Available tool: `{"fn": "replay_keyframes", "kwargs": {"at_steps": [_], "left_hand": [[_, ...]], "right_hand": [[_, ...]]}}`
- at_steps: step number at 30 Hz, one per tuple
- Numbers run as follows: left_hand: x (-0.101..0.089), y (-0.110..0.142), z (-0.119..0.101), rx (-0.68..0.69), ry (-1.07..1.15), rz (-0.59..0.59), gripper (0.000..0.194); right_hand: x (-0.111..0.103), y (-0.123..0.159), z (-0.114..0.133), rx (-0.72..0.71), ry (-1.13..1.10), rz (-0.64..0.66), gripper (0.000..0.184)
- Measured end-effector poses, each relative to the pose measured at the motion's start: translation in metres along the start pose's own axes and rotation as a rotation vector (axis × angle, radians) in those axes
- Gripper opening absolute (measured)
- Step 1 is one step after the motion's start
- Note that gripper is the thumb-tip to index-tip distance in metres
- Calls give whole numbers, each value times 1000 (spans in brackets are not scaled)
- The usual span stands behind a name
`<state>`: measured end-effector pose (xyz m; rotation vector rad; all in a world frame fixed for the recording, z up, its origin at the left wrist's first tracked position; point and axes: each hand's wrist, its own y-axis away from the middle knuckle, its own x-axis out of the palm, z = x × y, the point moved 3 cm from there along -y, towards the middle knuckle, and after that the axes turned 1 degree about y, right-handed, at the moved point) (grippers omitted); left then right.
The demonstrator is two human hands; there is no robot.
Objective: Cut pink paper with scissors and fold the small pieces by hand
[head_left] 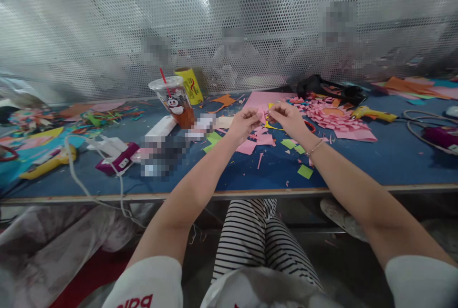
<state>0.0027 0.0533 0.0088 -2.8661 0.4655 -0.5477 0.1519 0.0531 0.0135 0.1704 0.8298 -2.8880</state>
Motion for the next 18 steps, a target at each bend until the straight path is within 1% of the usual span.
{"fn": "replay_keyframes", "kwargs": {"at_steps": [5, 8, 15, 18], "left_hand": [[0, -1, 1, 15, -11, 13, 26], [-1, -1, 1, 18, -56, -4, 27], [-3, 0, 0, 33, -194, -43, 31], [-5, -2, 1, 69, -236, -39, 30]], "right_hand": [[-1, -3, -9, 97, -102, -13, 21], [-1, -4, -12, 128, -114, -2, 21], [1, -3, -11, 93, -50, 40, 20], [1, -3, -10, 82, -26, 33, 19]]}}
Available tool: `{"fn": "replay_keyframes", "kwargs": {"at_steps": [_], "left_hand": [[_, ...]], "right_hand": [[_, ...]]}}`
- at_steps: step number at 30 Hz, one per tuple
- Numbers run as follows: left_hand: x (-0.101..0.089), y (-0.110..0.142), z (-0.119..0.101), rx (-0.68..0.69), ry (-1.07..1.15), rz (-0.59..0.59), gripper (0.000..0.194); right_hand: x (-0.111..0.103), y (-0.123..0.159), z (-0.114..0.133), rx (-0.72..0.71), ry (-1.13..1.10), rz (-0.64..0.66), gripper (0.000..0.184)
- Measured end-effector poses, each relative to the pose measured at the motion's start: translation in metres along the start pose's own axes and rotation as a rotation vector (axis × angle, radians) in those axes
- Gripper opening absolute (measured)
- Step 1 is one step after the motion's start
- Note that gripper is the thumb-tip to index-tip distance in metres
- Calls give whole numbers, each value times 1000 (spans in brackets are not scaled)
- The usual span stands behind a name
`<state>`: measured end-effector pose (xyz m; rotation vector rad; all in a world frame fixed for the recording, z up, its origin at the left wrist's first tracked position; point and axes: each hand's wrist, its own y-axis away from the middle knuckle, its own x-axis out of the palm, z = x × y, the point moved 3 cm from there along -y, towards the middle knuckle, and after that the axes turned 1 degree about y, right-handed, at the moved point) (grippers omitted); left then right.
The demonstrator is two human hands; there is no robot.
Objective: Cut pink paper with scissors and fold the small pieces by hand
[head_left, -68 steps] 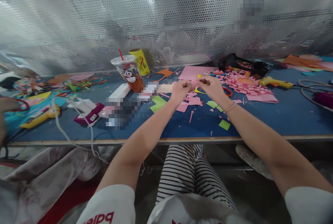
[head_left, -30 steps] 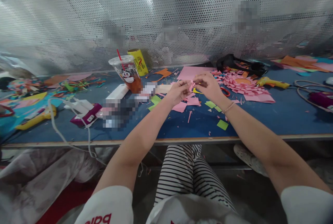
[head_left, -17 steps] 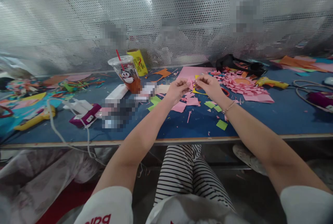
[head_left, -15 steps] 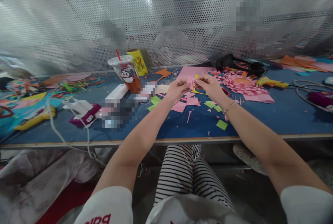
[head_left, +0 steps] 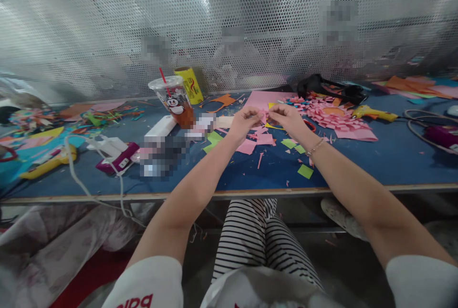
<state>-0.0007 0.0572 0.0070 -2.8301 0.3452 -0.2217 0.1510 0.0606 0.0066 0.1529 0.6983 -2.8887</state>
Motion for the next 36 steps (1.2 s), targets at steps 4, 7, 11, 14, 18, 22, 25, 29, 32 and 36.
{"fn": "replay_keyframes", "kwargs": {"at_steps": [4, 7, 11, 14, 18, 22, 25, 29, 32, 36], "left_hand": [[-2, -3, 1, 92, -64, 14, 26], [-1, -3, 1, 121, -40, 24, 25], [1, -1, -1, 67, 100, 23, 22], [1, -1, -1, 27, 151, -6, 21], [2, -1, 1, 14, 147, -16, 26], [5, 1, 0, -33, 229, -26, 31], [7, 2, 0, -65, 268, -21, 28], [5, 3, 0, -93, 298, -18, 23], [5, 4, -1, -100, 307, -5, 21], [5, 5, -3, -113, 319, 0, 20]], "right_hand": [[0, 0, 2, -2, 17, -9, 17], [-1, 1, 8, -82, 113, -22, 15], [-2, 4, 15, -185, 253, -73, 11], [-2, 5, 18, -234, 340, -114, 9], [-2, 6, 20, -301, 407, -131, 8], [-1, 6, 19, -342, 393, -111, 7], [0, 5, 19, -335, 407, -91, 6], [1, 7, 21, -334, 404, -83, 4], [1, 8, 22, -326, 388, -84, 5], [1, 8, 22, -350, 399, -88, 4]]}}
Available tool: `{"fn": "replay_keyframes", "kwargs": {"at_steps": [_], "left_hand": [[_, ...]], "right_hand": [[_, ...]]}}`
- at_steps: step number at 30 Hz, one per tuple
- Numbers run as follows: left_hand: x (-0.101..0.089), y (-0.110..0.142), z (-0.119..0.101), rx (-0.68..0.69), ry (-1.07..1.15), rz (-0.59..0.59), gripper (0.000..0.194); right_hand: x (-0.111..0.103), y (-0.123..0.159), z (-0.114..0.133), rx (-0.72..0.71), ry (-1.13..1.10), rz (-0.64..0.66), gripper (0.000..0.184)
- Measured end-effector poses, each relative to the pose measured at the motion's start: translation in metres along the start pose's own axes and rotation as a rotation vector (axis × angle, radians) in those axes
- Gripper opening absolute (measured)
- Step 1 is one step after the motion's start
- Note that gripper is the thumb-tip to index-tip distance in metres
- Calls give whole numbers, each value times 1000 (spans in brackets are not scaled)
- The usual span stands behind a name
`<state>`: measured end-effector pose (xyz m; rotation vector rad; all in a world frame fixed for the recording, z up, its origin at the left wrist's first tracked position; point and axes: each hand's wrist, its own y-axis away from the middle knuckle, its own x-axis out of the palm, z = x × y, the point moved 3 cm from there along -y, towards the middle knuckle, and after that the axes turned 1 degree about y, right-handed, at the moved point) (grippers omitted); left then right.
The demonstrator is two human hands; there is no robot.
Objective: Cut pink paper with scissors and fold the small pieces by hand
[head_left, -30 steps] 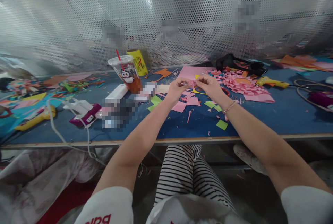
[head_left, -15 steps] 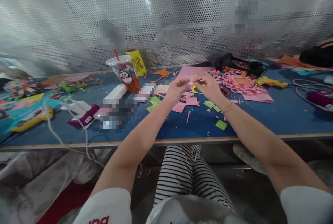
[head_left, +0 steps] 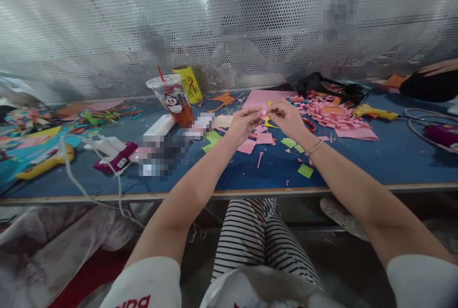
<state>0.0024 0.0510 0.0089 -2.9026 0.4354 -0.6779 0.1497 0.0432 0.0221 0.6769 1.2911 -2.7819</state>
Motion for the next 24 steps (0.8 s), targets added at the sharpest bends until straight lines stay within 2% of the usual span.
{"fn": "replay_keyframes", "kwargs": {"at_steps": [24], "left_hand": [[2, 1, 0, -44, 33, -25, 20]], "right_hand": [[0, 1, 0, 11, -76, -23, 3]]}}
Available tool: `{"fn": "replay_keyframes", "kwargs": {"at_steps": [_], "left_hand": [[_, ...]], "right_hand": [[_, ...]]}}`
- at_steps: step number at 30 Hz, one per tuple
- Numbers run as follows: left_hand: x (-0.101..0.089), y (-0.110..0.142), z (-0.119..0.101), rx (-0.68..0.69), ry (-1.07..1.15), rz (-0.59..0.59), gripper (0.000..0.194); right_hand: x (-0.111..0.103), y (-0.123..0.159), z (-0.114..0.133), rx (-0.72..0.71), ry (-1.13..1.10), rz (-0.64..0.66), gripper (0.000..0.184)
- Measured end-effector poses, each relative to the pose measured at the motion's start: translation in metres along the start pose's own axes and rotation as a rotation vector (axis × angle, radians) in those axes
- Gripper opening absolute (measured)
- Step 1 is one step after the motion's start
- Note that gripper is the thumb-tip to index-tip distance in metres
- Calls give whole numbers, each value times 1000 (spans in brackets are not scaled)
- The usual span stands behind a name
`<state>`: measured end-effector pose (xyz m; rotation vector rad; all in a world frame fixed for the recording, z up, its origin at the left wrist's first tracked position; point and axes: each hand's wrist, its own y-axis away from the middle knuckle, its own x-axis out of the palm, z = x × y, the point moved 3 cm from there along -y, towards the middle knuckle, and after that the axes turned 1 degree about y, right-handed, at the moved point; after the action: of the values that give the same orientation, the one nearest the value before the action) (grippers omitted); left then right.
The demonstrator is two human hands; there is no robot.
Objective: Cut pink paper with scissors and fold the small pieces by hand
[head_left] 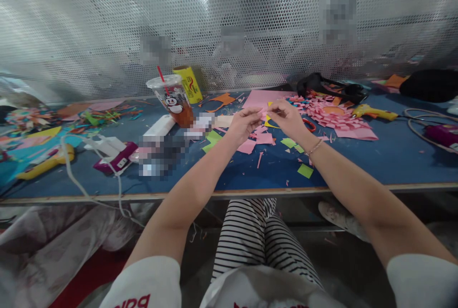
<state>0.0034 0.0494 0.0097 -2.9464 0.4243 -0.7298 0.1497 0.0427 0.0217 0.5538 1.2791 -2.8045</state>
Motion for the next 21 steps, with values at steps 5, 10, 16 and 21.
{"fn": "replay_keyframes", "kwargs": {"at_steps": [5, 10, 16, 21], "left_hand": [[0, 0, 0, -8, -5, -4, 19], [1, 0, 1, -1, -15, -13, 19], [2, 1, 1, 33, -48, -27, 19], [2, 1, 0, 44, -84, -16, 21]], "right_hand": [[0, -1, -2, 15, -16, -8, 3], [1, 0, -2, 16, 7, 15, 5], [0, 0, -1, 13, 43, 22, 7], [-1, -1, 0, 29, 75, 27, 11]]}}
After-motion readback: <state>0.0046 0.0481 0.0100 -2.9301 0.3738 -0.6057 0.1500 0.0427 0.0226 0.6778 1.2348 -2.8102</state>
